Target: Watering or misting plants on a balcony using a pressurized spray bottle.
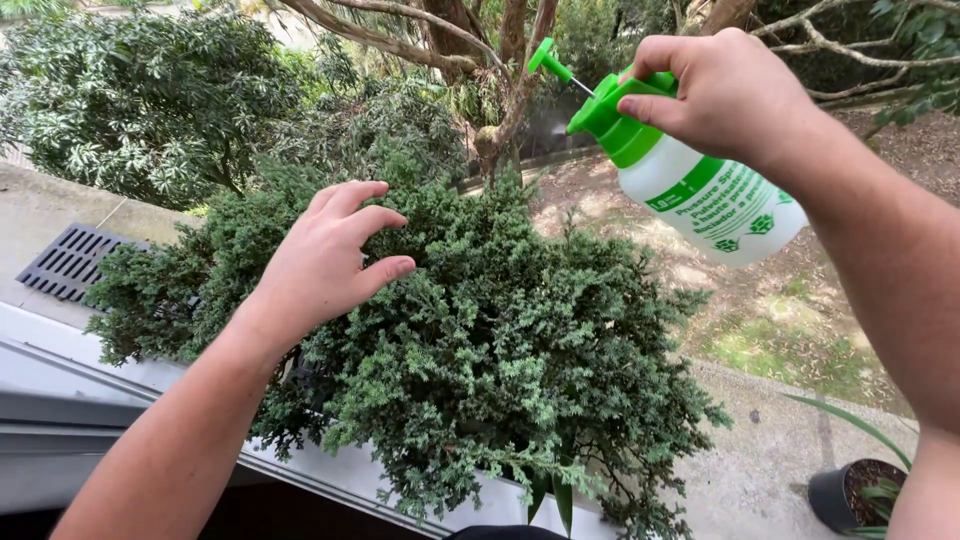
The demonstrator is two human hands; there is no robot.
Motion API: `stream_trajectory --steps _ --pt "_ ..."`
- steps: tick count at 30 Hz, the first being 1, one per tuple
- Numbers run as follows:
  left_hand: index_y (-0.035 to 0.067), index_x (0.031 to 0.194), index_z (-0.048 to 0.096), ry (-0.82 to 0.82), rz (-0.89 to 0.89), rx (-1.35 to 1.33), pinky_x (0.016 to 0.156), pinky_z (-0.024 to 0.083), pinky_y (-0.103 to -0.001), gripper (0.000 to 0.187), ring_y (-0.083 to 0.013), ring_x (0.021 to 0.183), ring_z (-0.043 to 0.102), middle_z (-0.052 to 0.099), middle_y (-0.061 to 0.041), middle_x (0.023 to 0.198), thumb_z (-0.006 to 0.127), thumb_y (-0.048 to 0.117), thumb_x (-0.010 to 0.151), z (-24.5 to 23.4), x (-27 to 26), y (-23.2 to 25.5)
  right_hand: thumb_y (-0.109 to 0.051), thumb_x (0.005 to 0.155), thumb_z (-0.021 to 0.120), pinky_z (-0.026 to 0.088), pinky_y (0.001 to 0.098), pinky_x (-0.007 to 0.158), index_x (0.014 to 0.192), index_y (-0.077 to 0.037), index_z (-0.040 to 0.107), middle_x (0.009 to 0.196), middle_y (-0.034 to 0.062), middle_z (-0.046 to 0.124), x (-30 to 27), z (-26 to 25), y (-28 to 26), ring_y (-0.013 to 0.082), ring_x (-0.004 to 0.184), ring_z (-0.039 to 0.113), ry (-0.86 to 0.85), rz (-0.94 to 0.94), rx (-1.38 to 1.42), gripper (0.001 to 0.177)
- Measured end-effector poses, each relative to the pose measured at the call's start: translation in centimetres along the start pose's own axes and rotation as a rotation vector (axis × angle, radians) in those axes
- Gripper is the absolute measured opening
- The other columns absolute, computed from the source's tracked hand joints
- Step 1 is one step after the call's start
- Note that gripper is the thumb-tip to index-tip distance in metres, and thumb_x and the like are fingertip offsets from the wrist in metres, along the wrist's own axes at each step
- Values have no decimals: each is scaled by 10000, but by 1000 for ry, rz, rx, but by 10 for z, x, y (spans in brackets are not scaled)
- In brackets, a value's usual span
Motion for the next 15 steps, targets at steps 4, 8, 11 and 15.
stream_trajectory --steps 4,8,11,15 --pt "72 1132 730 -15 -30 0 1087 419 -487 441 -395 1330 490 588 -172 1386 818 352 804 -4 -3 -5 -378 952 740 557 420 665 1124 -172 738 797 133 741 -9 1 2 264 684 713 -78 6 -14 268" --pt "70 1133 734 -22 -35 -10 1093 411 -497 426 -399 1344 481 580 -176 1408 816 344 817 -6 -6 -9 -361 927 764 559 401 654 1096 -147 734 813 123 739 -18 0 -5 231 699 703 -119 -6 75 275" --pt "73 1132 735 -22 -36 -15 1095 410 -496 424 -400 1350 478 580 -176 1411 816 345 817 -6 -5 -8 -305 938 757 568 366 673 1073 -135 738 838 85 754 -20 0 -17 179 735 710 -109 -70 221 218" --pt "80 1125 738 -18 -32 -15 1097 411 -492 413 -396 1352 479 574 -181 1421 818 347 820 -5 -3 -6 -253 991 755 565 338 683 1075 -76 707 884 55 749 -19 -7 -35 138 794 703 10 -186 433 202"
Point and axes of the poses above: each hand's wrist, its own x-axis towards the middle knuckle, its own z-axis out of the palm, y = z × x, the point moved 8 cm from there along x, towards the middle knuckle
